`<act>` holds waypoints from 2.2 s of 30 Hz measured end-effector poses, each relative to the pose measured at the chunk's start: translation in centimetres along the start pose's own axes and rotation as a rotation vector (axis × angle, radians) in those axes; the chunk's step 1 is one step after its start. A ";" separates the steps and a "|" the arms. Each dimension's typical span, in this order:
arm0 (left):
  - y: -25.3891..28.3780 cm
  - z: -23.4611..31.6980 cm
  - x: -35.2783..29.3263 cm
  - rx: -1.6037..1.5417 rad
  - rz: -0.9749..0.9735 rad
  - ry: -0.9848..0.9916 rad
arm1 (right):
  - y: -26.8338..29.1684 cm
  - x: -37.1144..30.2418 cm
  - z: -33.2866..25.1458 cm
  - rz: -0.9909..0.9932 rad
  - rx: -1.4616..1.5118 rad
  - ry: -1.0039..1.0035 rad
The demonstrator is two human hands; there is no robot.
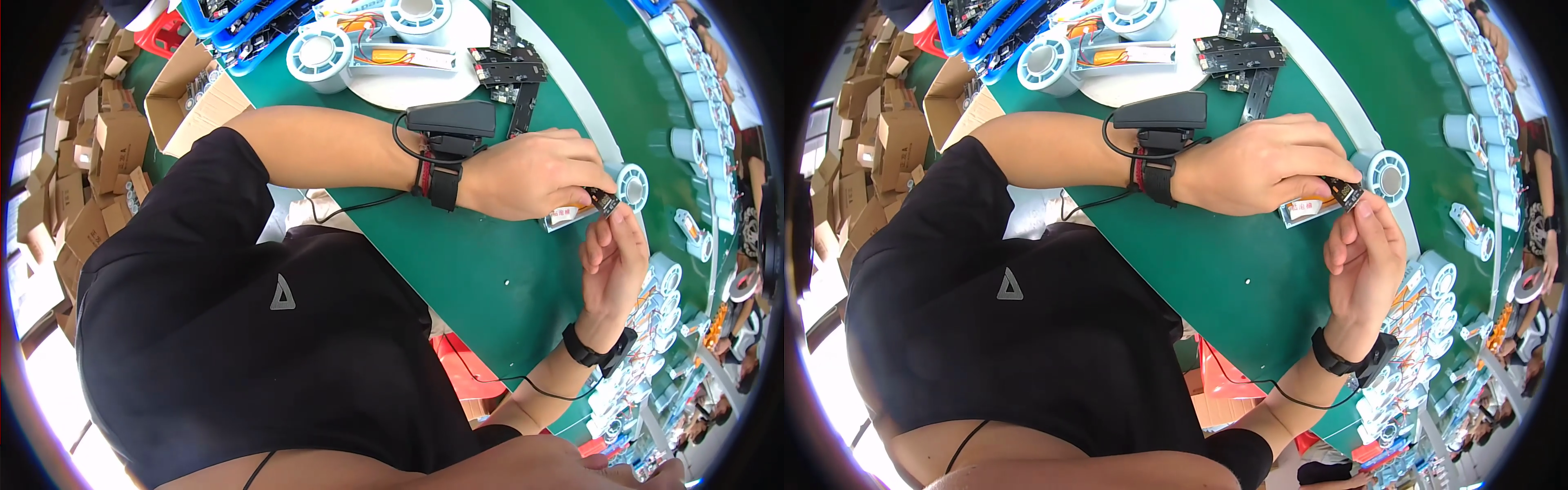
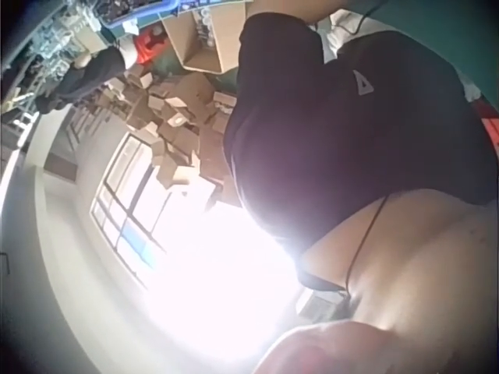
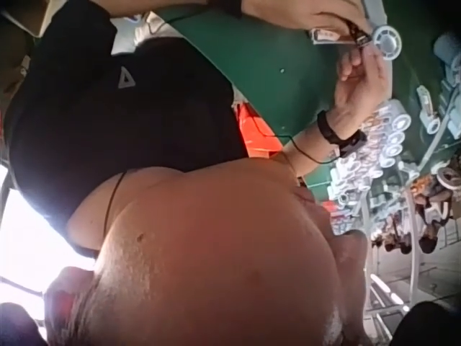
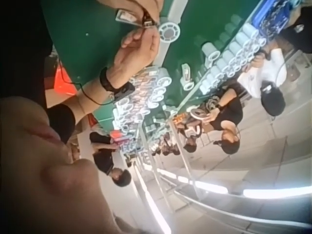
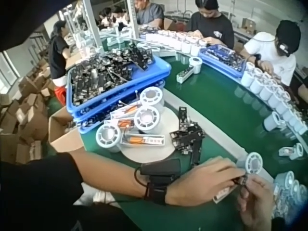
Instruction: The person assembles a handheld fan by connecting a circuit board to a battery, fitting the components into a plastic housing, and placing the assembly onto a tray.
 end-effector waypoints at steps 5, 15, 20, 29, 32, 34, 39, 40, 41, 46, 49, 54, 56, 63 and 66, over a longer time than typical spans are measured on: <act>0.0 0.3 -0.1 0.024 0.015 -0.025 | -0.4 -0.3 -0.1 -0.020 -0.079 -0.008; 0.1 0.6 -0.2 0.080 -0.007 -0.053 | 0.7 -0.2 -0.1 -0.026 -0.164 -0.029; -0.2 0.5 -0.2 0.127 -0.017 0.016 | 0.4 -0.7 -1.3 -0.057 -0.470 0.036; -0.8 -0.9 0.1 -0.142 -0.197 0.331 | -3.0 -1.9 -3.3 -0.038 -1.138 0.815; -1.2 -1.2 0.1 -0.214 -0.242 0.408 | -3.4 -1.9 -2.7 -0.043 -1.262 0.900; -1.4 -1.4 0.0 -0.245 -0.234 0.415 | -3.5 -2.0 -2.7 -0.042 -1.326 0.941; -1.3 -1.0 0.2 -0.165 -0.177 0.287 | -1.9 -1.8 -3.3 0.055 -1.240 0.823; -1.3 -1.1 0.3 -0.165 -0.178 0.287 | -1.0 -1.6 -3.4 0.134 -1.169 0.696; -1.4 -1.0 0.4 -0.128 -0.179 0.252 | 0.0 -1.4 -3.3 0.211 -1.094 0.569; -1.9 -0.9 0.3 -0.047 -0.200 0.177 | 0.6 -0.7 -2.8 -0.017 -1.035 0.466; -1.9 -1.0 0.3 -0.031 -0.202 0.174 | -0.7 -0.7 -3.1 -0.179 -1.230 0.690; -1.9 -1.1 0.4 -0.054 -0.190 0.187 | -1.2 -0.9 -3.3 -0.261 -1.334 0.874; -2.0 -1.2 0.5 -0.069 -0.185 0.193 | -1.2 -1.0 -3.3 -0.241 -1.288 0.849; -1.8 -0.7 0.4 -0.074 -0.120 0.100 | 0.2 -0.7 -2.3 -0.152 -1.053 0.657; -1.4 -0.4 0.0 0.008 -0.067 0.063 | 0.6 -0.7 -2.0 -0.113 -0.888 0.566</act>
Point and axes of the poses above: each hand's wrist, its own x-axis towards the middle knuckle, its own y-axis out of the back of the hand, z = x × y, the point moved 6 cm from there along x, towards the middle knuckle, and after that the axes turned 15 degrees about y, right-handed, at the moved point
